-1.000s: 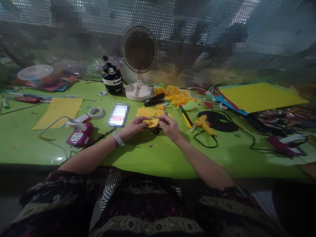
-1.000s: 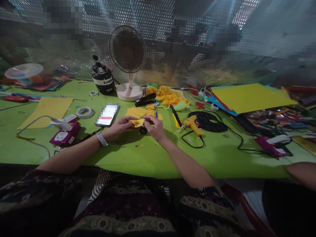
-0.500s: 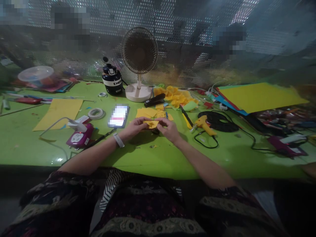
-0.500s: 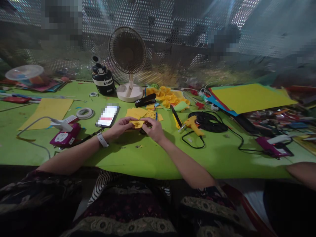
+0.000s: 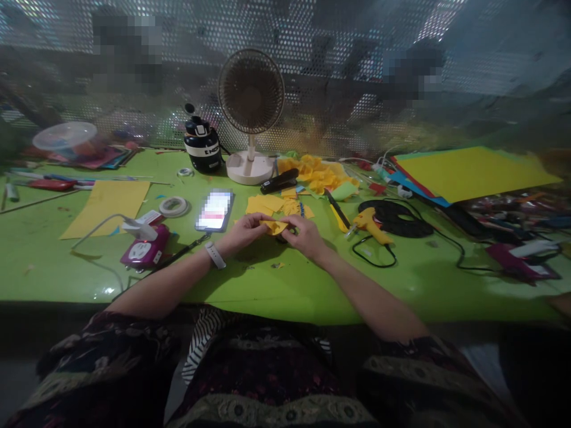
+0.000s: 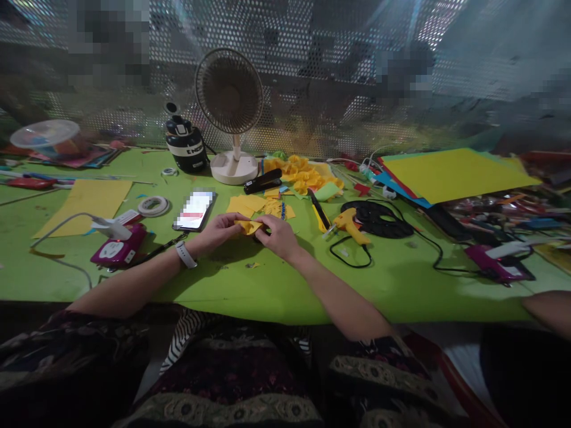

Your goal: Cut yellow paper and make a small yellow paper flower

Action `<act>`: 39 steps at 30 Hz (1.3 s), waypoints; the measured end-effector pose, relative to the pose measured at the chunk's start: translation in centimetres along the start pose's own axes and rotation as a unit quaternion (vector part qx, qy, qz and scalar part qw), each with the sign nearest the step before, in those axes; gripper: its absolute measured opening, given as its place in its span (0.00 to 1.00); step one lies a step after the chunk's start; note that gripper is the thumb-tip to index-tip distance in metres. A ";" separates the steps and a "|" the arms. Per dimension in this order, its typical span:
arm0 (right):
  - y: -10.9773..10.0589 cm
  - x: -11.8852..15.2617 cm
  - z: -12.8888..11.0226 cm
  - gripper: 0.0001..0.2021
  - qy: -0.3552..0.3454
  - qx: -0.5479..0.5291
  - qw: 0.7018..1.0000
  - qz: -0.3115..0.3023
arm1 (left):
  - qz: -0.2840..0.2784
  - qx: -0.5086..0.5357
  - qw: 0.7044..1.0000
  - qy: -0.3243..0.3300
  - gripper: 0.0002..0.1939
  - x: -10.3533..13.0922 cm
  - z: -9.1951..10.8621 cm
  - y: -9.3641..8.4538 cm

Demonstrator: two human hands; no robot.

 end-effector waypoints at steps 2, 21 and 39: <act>0.0 -0.1 0.1 0.06 0.011 -0.010 1.000 -0.016 | 0.000 -0.015 1.000 0.005 0.12 0.0 0.1 0.0; 0.6 -0.4 0.8 0.10 0.081 -0.194 0.973 -0.093 | 0.009 -0.066 0.997 0.036 0.13 0.2 0.5 -0.2; 0.3 0.0 -0.4 0.11 -0.031 0.084 0.995 -0.050 | 0.025 -0.021 0.999 0.013 0.11 0.5 0.3 0.2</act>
Point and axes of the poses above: each hand's wrist, its own x-axis away from the middle knuckle, its own y-axis out of the palm, z = x × y, the point moved 4 cm from there along -x, towards the middle knuckle, and after that the axes turned 10 degrees about -z, right-handed, at the moved point
